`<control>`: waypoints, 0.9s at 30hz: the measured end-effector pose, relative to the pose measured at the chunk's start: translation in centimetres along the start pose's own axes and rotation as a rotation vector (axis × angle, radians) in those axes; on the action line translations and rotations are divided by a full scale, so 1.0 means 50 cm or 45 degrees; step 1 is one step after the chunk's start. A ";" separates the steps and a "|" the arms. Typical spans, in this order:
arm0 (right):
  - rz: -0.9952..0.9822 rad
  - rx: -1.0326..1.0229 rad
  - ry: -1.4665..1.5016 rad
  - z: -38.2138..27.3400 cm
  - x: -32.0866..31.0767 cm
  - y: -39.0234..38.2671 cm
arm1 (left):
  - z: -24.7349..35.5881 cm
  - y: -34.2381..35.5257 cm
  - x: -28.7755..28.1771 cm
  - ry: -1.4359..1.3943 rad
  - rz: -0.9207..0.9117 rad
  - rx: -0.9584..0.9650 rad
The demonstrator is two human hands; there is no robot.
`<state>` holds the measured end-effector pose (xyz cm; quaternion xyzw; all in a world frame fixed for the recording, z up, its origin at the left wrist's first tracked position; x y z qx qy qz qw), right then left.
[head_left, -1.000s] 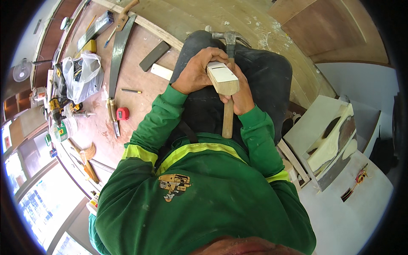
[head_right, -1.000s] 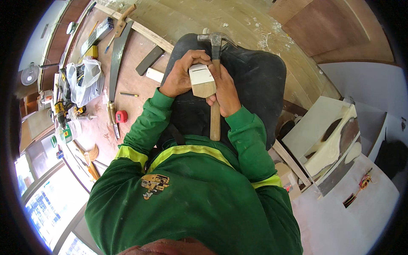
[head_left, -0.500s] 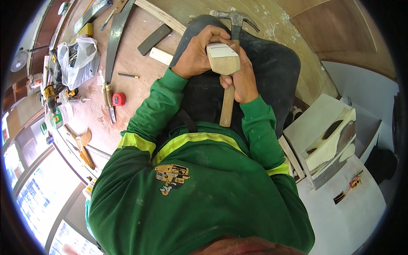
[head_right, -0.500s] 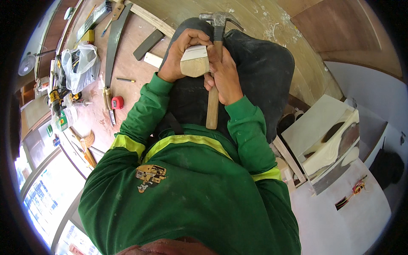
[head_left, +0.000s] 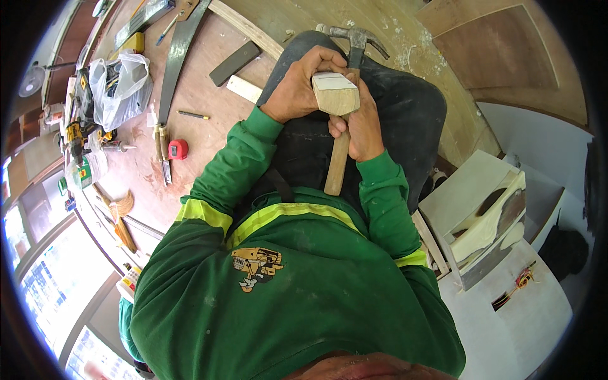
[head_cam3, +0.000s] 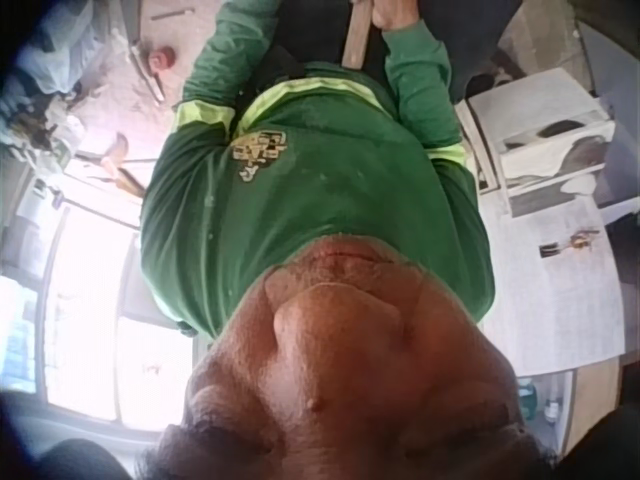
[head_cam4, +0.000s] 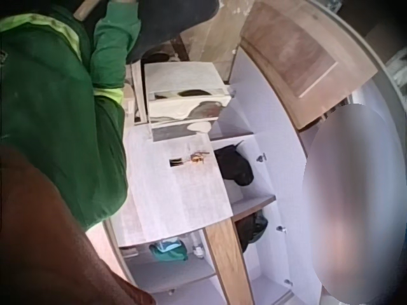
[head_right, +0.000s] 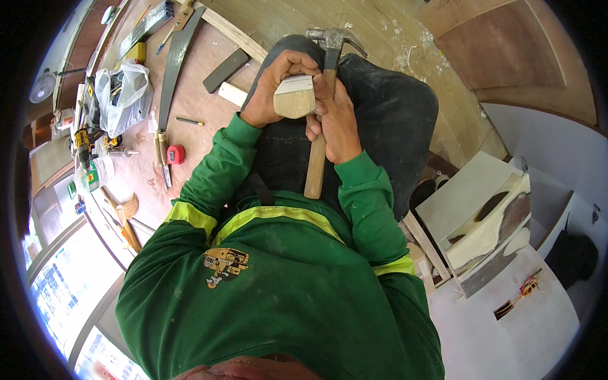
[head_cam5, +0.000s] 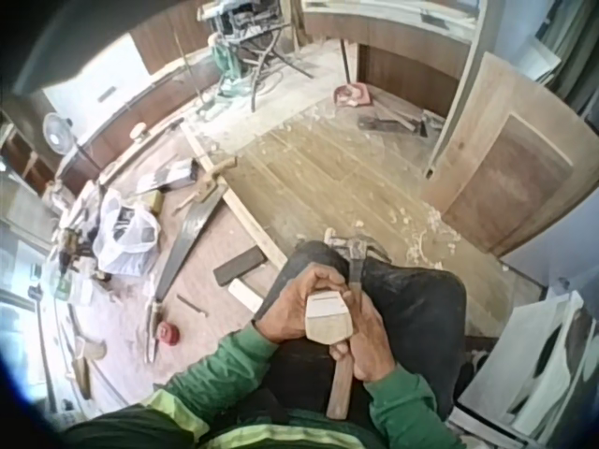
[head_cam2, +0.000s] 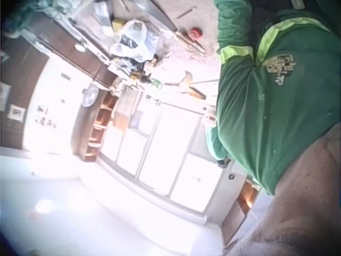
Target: The person holds a small block of wood and uses a hammer to chip away at its edges, shaping it by hand. They repeatedly rotate the block and tap it with the hammer to refine its form.
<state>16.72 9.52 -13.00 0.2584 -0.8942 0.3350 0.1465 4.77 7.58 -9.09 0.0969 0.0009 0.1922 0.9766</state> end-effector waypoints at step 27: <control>-0.012 -0.016 0.050 -0.004 0.009 0.004 | 0.009 0.001 0.002 -0.013 0.026 -0.034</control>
Point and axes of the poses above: each hand's wrist, its own y-axis towards the middle knuckle, its own x-axis out of the palm, z = x × y, the point moved 10 cm from there along y, towards the middle knuckle, and after that the axes turned 9 degrees about z, right-handed, at the moved point
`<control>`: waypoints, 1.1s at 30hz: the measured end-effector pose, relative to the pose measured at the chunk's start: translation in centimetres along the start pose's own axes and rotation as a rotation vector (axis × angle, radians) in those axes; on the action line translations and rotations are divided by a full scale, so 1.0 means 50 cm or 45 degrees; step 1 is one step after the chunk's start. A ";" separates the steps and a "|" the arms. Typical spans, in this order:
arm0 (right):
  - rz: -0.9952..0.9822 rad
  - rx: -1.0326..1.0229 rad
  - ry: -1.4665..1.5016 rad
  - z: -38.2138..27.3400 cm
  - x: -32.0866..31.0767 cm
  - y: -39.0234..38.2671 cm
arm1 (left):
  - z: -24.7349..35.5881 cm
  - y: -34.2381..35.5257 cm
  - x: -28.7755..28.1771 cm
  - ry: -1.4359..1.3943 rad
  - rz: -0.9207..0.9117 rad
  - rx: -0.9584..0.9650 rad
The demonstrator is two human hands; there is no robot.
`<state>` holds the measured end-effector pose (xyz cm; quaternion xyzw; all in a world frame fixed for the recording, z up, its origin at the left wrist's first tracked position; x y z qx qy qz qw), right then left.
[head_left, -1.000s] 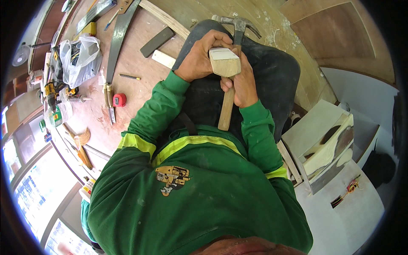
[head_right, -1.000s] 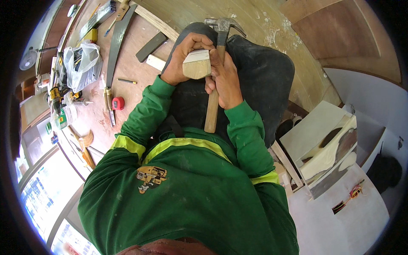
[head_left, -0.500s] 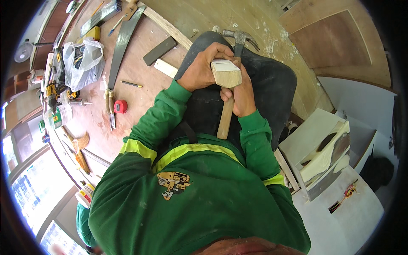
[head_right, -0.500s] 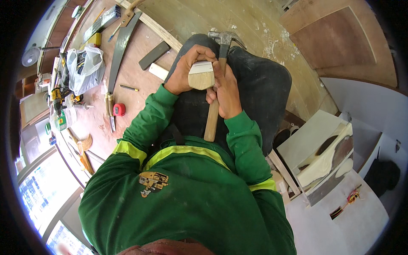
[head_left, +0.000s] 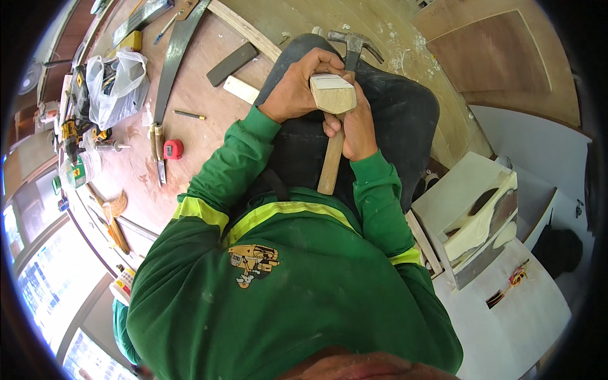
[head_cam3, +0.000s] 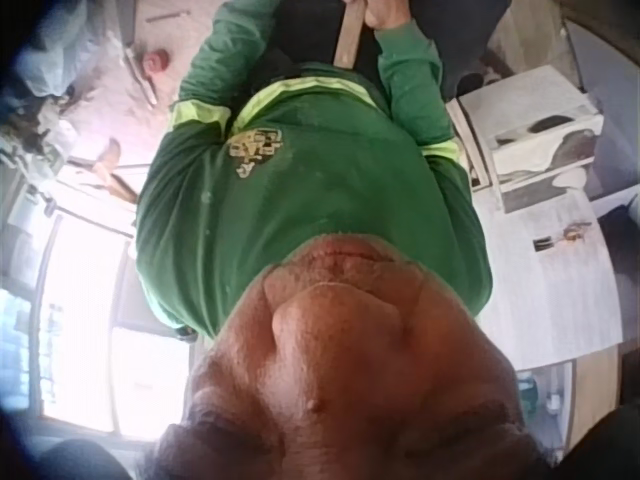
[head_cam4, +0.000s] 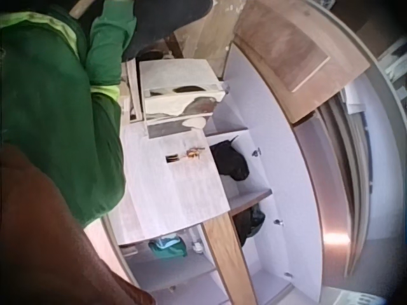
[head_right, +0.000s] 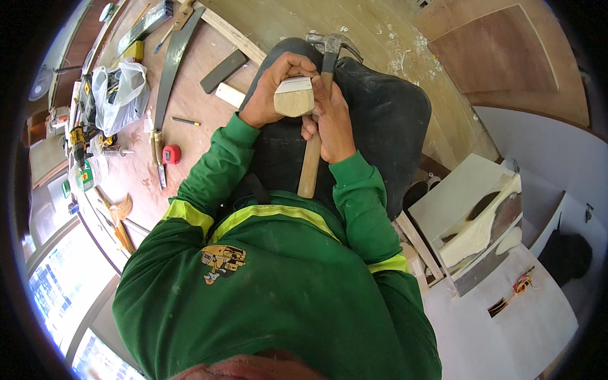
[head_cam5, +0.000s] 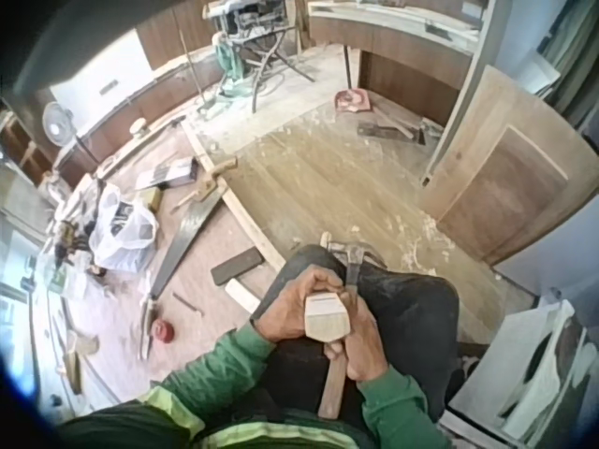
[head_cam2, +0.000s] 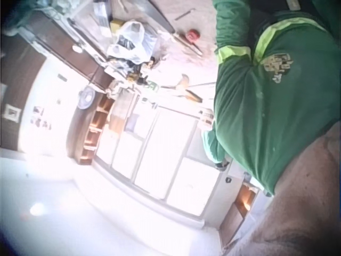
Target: The person holds a small block of wood and uses a hammer to chip away at its edges, shaping it by hand. They repeatedly rotate the block and tap it with the hammer to refine its form.
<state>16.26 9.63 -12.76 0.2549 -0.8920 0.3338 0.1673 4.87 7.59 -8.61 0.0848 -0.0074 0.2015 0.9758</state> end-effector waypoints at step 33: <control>0.005 0.081 0.030 0.022 -0.015 0.003 | -0.012 -0.002 0.000 0.028 -0.067 -0.054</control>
Point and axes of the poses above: each hand's wrist, its own y-axis towards the middle knuckle, its own x-axis out of the palm, z = x × y, the point moved 10 cm from there along y, towards the middle knuckle, and after that the axes turned 9 degrees about z, right-handed, at the moved point
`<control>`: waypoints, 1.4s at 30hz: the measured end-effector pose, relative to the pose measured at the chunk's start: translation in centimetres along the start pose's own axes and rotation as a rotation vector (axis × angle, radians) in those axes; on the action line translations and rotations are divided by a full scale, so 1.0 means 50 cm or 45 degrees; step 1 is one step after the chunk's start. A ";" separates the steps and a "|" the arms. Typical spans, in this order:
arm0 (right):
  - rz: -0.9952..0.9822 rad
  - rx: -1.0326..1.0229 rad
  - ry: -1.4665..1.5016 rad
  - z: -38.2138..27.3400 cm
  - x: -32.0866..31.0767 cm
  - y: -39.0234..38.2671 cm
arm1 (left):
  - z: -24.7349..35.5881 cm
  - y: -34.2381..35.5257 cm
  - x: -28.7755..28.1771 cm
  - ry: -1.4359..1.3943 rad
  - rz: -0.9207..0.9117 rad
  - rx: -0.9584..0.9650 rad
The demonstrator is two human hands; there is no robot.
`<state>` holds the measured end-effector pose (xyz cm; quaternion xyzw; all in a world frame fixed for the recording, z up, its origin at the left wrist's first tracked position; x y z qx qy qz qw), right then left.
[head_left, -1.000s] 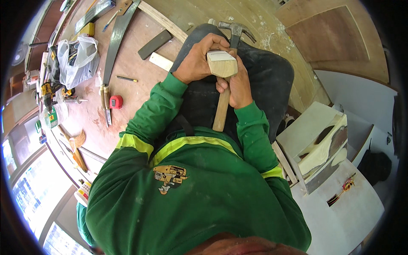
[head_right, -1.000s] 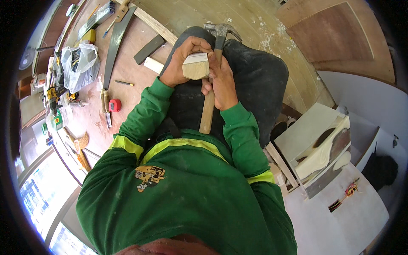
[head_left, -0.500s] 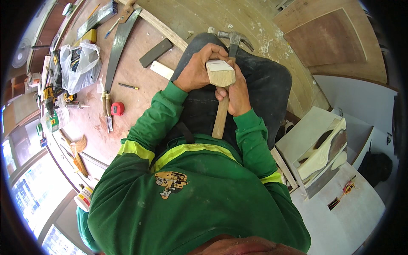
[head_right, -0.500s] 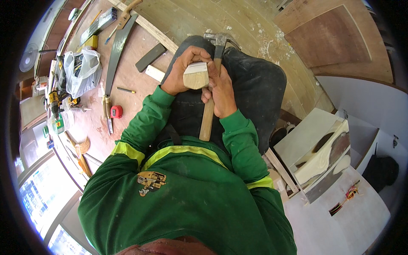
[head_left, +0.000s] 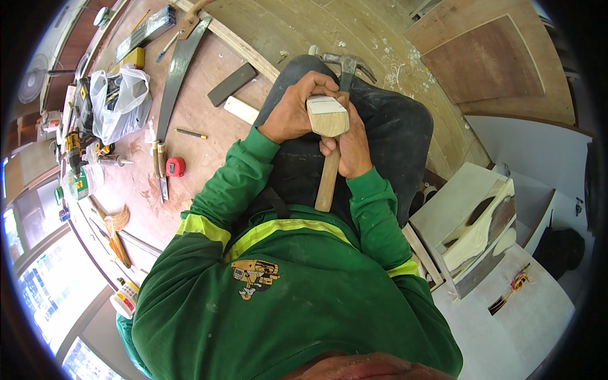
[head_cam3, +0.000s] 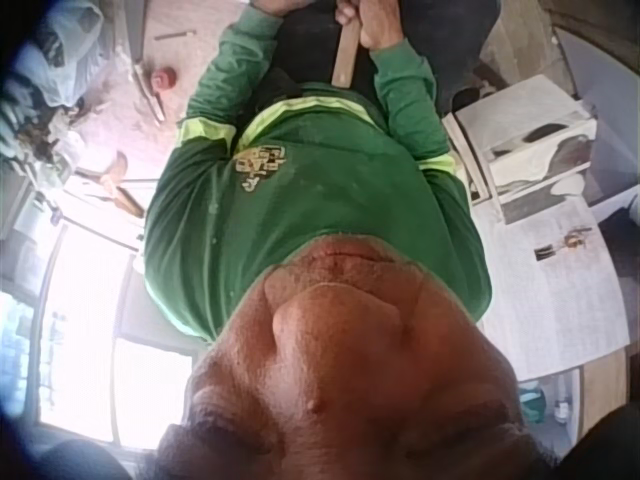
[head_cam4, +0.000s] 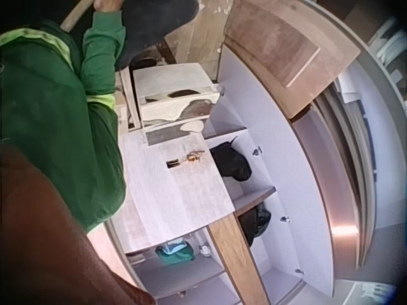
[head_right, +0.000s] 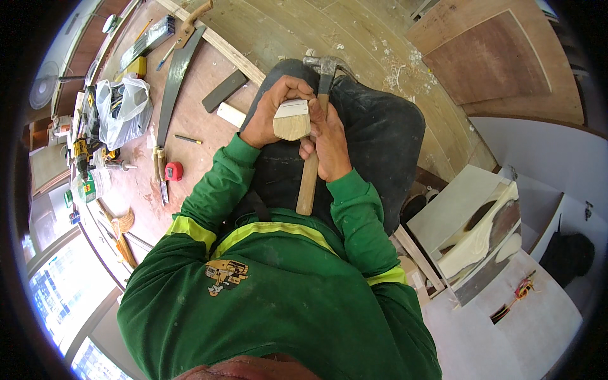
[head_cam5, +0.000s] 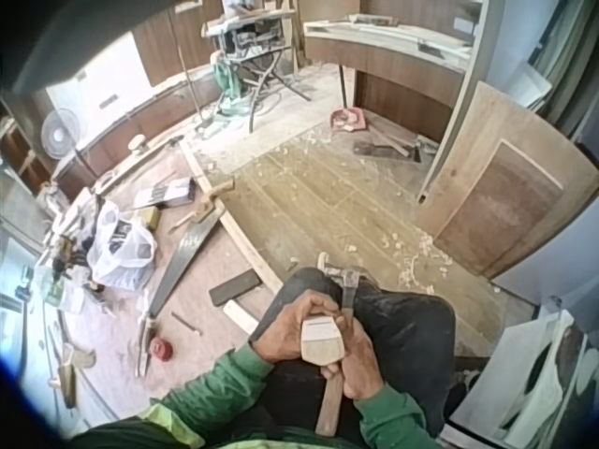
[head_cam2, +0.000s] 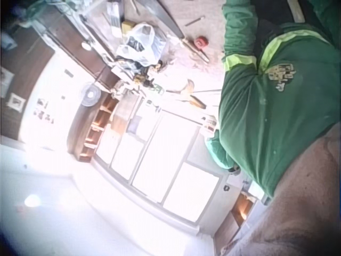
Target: The person holds a small block of wood and uses a hammer to chip away at its edges, shaping it by hand. They repeatedly rotate the block and tap it with the hammer to refine its form.
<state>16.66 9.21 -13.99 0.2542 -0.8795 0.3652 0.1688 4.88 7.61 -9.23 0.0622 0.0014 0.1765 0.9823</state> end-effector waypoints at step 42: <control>0.154 -0.309 -0.261 -0.086 -0.002 -0.042 | 0.083 0.079 -0.107 -1.203 0.792 0.035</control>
Point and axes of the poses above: each hand's wrist, its own y-axis towards the middle knuckle, its own x-axis out of the palm, z = x × y, the point moved 10 cm from there along y, towards the middle knuckle, and after that the axes turned 9 degrees about z, right-handed, at the moved point
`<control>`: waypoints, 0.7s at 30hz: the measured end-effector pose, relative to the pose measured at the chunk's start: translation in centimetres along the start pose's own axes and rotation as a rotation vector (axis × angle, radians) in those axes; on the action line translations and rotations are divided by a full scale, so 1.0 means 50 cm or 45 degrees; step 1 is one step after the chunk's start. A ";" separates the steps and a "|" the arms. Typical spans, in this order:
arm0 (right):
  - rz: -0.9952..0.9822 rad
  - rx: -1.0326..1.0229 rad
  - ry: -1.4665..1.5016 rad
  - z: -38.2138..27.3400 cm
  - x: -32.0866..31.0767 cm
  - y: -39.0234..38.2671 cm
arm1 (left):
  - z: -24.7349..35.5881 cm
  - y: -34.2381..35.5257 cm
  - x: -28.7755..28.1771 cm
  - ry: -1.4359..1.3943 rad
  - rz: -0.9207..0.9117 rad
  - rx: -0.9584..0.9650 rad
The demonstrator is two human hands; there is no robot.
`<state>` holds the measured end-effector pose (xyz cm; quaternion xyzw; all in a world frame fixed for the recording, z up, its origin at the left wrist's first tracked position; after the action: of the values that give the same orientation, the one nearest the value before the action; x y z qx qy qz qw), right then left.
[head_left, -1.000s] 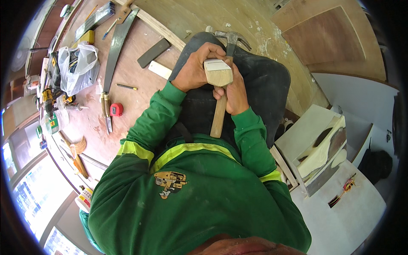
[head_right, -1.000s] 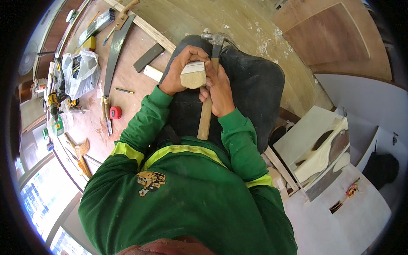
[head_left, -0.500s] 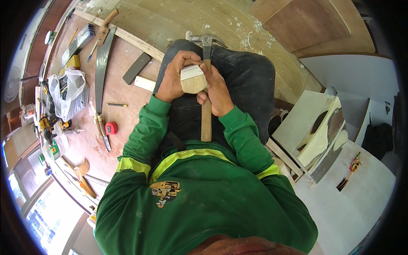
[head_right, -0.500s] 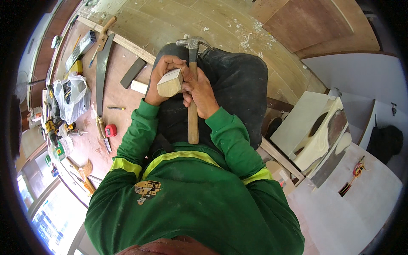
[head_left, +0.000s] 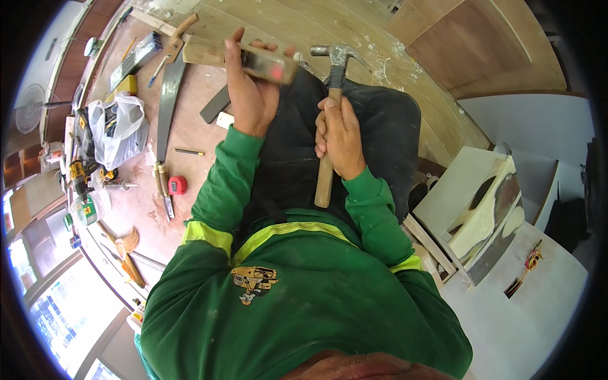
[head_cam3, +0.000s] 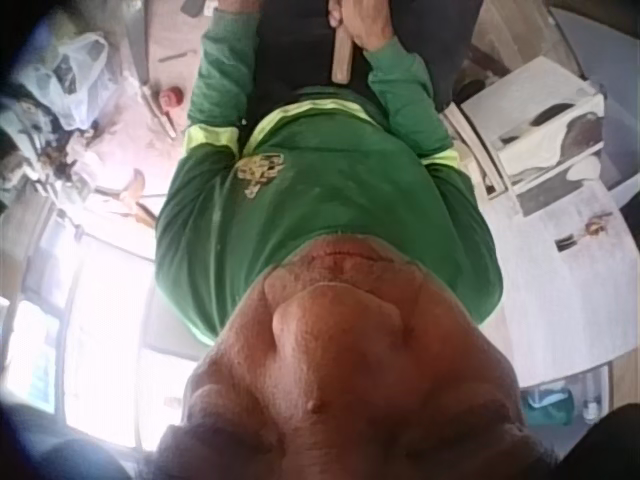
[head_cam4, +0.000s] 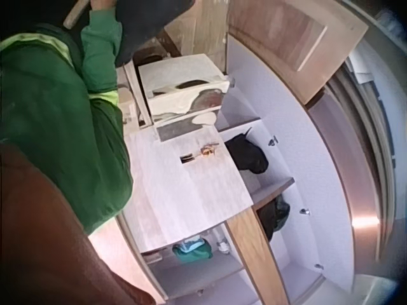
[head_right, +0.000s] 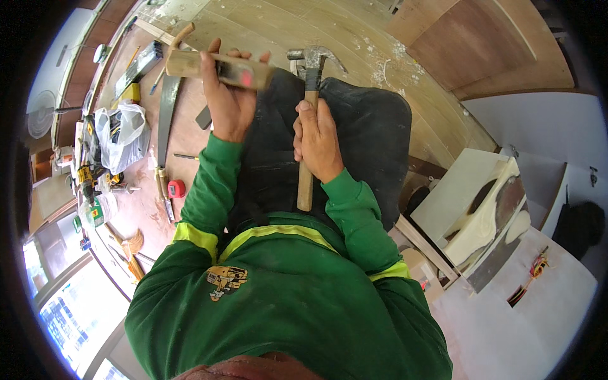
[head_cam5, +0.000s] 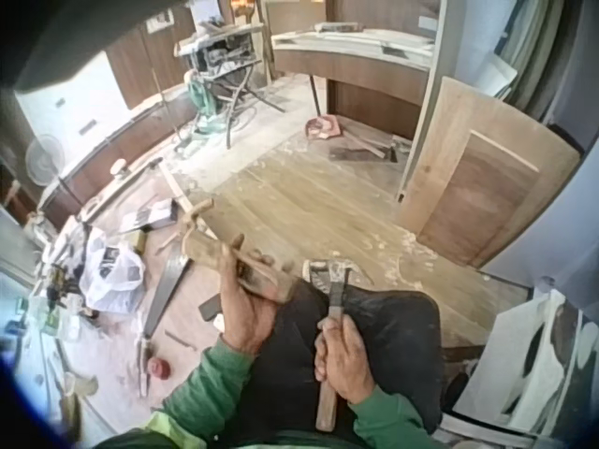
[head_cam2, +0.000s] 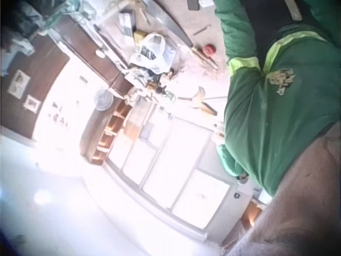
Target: The person holds a small block of wood and uses a hammer to chip away at its edges, shaping it by hand. They repeatedly rotate the block and tap it with the hammer to refine its form.
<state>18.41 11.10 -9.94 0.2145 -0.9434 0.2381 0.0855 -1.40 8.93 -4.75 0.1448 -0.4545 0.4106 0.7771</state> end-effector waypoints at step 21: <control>0.269 -0.715 -0.385 -0.231 0.007 -0.147 | -0.015 0.131 -0.070 -0.478 0.362 -0.133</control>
<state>22.05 10.73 3.27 0.1165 -0.9912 -0.0583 -0.0245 -6.86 11.67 -9.02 0.1127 -0.6275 0.4577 0.6197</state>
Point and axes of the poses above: each hand's wrist, its own y-axis towards the middle knuckle, its own x-axis out of the palm, z = x × y, the point moved 10 cm from there along y, towards the middle knuckle, and after that the axes turned 9 degrees about z, right-handed, at the moved point
